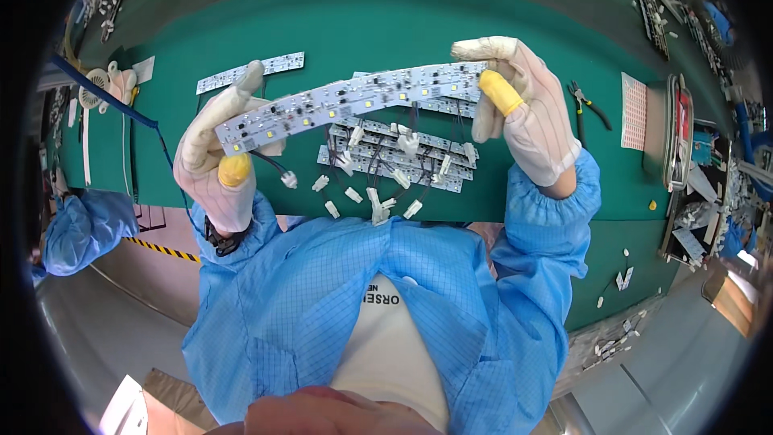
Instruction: Inspecting and assembling electronic PCB components at a manual assembly station on a production floor.
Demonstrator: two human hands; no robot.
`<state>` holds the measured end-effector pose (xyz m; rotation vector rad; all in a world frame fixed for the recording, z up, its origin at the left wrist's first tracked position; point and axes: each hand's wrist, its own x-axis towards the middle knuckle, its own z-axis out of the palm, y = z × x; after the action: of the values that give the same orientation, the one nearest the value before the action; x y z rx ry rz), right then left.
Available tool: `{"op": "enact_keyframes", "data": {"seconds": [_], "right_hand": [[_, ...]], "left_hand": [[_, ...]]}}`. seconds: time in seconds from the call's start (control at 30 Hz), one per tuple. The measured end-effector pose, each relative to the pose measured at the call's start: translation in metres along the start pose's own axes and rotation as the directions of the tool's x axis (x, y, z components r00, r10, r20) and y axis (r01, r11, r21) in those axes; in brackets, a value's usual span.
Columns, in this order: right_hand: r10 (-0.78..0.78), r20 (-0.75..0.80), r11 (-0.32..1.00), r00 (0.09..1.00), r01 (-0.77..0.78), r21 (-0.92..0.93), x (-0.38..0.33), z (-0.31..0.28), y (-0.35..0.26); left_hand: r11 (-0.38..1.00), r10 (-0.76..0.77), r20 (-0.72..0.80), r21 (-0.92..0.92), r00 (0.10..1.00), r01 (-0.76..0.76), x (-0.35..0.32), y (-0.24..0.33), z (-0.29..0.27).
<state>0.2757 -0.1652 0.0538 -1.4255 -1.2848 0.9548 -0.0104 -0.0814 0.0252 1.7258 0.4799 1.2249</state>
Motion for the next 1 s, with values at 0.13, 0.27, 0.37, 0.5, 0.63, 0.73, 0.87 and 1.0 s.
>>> {"op": "enact_keyframes", "data": {"seconds": [0.13,0.27,0.37,0.5,0.63,0.73,0.87,1.0], "right_hand": [[0.097,-0.027,0.995,0.995,-0.097,0.032,-0.004,0.005,-0.013],[0.067,0.043,0.986,0.997,-0.073,0.15,-0.018,0.011,-0.028],[0.053,0.031,0.995,0.998,-0.056,0.089,-0.015,0.007,-0.024],[0.135,0.062,0.986,0.989,-0.14,0.093,-0.006,-0.007,-0.009],[-0.045,0.079,0.986,0.996,0.031,0.166,-0.004,-0.008,0.012],[0.104,0.027,0.991,0.994,-0.106,0.08,-0.006,-0.004,-0.01],[0.002,-0.021,0.996,1.0,0.0,0.085,-0.004,0.002,0.003],[0.074,0.008,0.996,0.997,-0.075,0.042,-0.002,0.002,-0.001]], "left_hand": [[0.98,-0.175,-0.157,0.062,0.972,0.187,0.009,-0.001,0.003],[0.932,-0.258,-0.183,0.213,0.949,0.294,0.012,-0.024,-0.007],[0.943,-0.282,-0.215,0.118,0.935,0.311,0.012,-0.02,-0.002],[0.968,-0.207,-0.156,0.114,0.966,0.225,0.01,-0.012,0.001],[0.954,-0.212,-0.147,0.184,0.966,0.237,0.01,-0.007,-0.001],[0.959,-0.281,-0.063,-0.044,0.958,0.279,0.01,-0.007,-0.005],[0.985,-0.174,-0.094,0.003,0.98,0.175,0.005,-0.011,-0.004],[0.982,-0.186,-0.079,-0.056,0.979,0.182,0.005,-0.01,-0.006]]}}
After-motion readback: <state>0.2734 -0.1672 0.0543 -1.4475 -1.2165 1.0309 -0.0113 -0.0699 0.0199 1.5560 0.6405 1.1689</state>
